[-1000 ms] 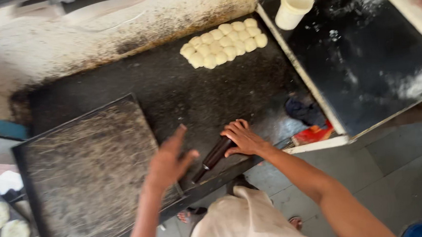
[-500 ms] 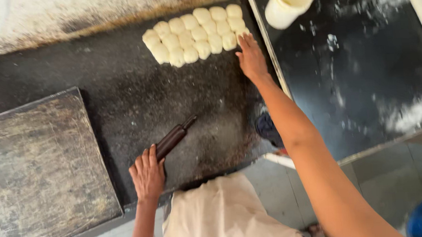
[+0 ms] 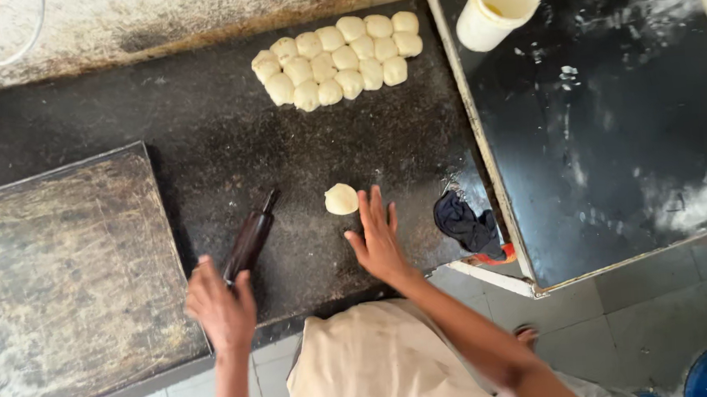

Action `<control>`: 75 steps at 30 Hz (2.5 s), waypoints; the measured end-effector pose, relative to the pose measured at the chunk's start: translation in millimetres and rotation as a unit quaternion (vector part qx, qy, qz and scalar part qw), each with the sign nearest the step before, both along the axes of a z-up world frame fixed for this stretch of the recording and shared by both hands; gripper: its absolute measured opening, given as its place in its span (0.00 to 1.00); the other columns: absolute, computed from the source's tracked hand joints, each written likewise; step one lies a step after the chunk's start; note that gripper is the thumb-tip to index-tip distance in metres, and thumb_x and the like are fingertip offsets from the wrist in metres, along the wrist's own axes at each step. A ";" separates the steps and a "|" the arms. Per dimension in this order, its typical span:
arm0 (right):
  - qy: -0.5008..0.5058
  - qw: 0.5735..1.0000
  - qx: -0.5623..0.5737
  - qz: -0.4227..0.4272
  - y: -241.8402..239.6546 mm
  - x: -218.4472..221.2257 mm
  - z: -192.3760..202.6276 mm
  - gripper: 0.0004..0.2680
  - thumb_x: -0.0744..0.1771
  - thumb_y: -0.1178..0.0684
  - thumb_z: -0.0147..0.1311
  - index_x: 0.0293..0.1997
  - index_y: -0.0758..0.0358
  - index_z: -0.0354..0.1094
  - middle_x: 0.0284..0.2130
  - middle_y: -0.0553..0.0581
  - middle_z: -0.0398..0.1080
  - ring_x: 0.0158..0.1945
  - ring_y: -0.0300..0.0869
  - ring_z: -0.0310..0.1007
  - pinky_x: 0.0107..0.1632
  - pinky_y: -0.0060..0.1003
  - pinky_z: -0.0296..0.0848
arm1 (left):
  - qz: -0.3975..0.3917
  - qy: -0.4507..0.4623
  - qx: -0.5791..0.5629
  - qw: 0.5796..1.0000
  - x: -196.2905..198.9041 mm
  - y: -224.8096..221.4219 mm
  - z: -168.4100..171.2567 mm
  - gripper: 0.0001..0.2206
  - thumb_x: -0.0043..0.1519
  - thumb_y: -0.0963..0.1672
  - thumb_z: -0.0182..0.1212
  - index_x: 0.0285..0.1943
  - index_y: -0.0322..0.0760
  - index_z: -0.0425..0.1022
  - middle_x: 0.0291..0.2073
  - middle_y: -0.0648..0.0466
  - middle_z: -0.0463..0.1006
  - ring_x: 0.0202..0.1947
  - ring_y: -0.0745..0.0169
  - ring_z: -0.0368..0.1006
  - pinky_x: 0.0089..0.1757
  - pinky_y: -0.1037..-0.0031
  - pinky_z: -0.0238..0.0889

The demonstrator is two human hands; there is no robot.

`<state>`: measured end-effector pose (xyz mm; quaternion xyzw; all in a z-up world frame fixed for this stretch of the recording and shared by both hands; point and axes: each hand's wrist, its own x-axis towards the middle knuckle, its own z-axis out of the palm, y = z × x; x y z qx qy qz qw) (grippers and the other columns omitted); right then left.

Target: The person uses a rolling pin to flatten small pieces of dough into circles, places them onto metal trays, and moves the trays within the bakery workspace.

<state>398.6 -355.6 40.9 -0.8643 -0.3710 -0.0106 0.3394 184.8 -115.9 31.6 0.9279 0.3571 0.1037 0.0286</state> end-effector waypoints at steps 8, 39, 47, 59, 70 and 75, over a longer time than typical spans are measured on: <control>0.057 0.997 -0.039 0.018 65.9 52.5 -9.2 0.14 0.69 0.62 0.45 0.62 0.58 0.69 0.67 0.59 0.66 0.72 0.53 0.65 0.72 0.46 0.66 | -0.021 -0.018 -0.071 0.997 -6.2 105.9 -48.2 0.23 0.67 0.45 0.58 0.72 0.37 0.70 0.54 0.42 0.71 0.56 0.38 0.65 0.54 0.48 0.57; -0.113 0.943 -0.245 0.196 90.3 -48.0 27.0 0.22 0.68 0.36 0.42 0.62 0.62 0.66 0.62 0.65 0.66 0.63 0.63 0.65 0.61 0.56 0.66 | -0.079 -0.042 -0.078 0.993 36.2 28.6 1.3 0.27 0.62 0.54 0.64 0.60 0.30 0.69 0.47 0.44 0.75 0.45 0.45 0.74 0.38 0.59 0.72; 0.067 0.983 0.088 0.149 43.8 12.3 -38.7 0.06 0.71 0.56 0.50 0.50 0.65 0.72 0.43 0.62 0.75 0.45 0.55 0.78 0.46 0.47 0.76 | -0.330 -0.102 -0.056 0.937 48.3 -1.6 -0.7 0.28 0.55 0.59 0.65 0.51 0.34 0.74 0.40 0.48 0.76 0.42 0.47 0.76 0.39 0.58 0.74; 0.011 0.990 0.065 0.126 69.9 34.0 -24.2 0.09 0.72 0.54 0.48 0.56 0.61 0.72 0.53 0.61 0.76 0.55 0.53 0.77 0.58 0.56 0.68 | -0.255 -0.108 -0.028 0.960 62.9 -14.1 45.6 0.36 0.46 0.61 0.65 0.56 0.36 0.74 0.42 0.46 0.77 0.40 0.45 0.77 0.38 0.57 0.73; 0.460 0.837 -0.049 0.293 108.0 5.8 -12.6 0.09 0.68 0.51 0.61 0.45 0.65 0.71 0.33 0.49 0.72 0.39 0.32 0.70 0.42 0.31 0.71 | 0.062 -0.074 -0.105 0.990 -15.7 -44.6 -2.8 0.24 0.59 0.54 0.67 0.50 0.30 0.71 0.39 0.44 0.73 0.38 0.45 0.74 0.34 0.60 0.70; 0.527 0.763 0.042 0.373 180.7 -81.1 14.8 0.08 0.72 0.50 0.53 0.47 0.64 0.72 0.36 0.47 0.73 0.41 0.30 0.69 0.44 0.30 0.69 | 0.022 -0.049 -0.173 0.984 -35.4 -55.5 -30.4 0.22 0.60 0.53 0.65 0.56 0.36 0.76 0.41 0.45 0.78 0.40 0.44 0.75 0.41 0.56 0.69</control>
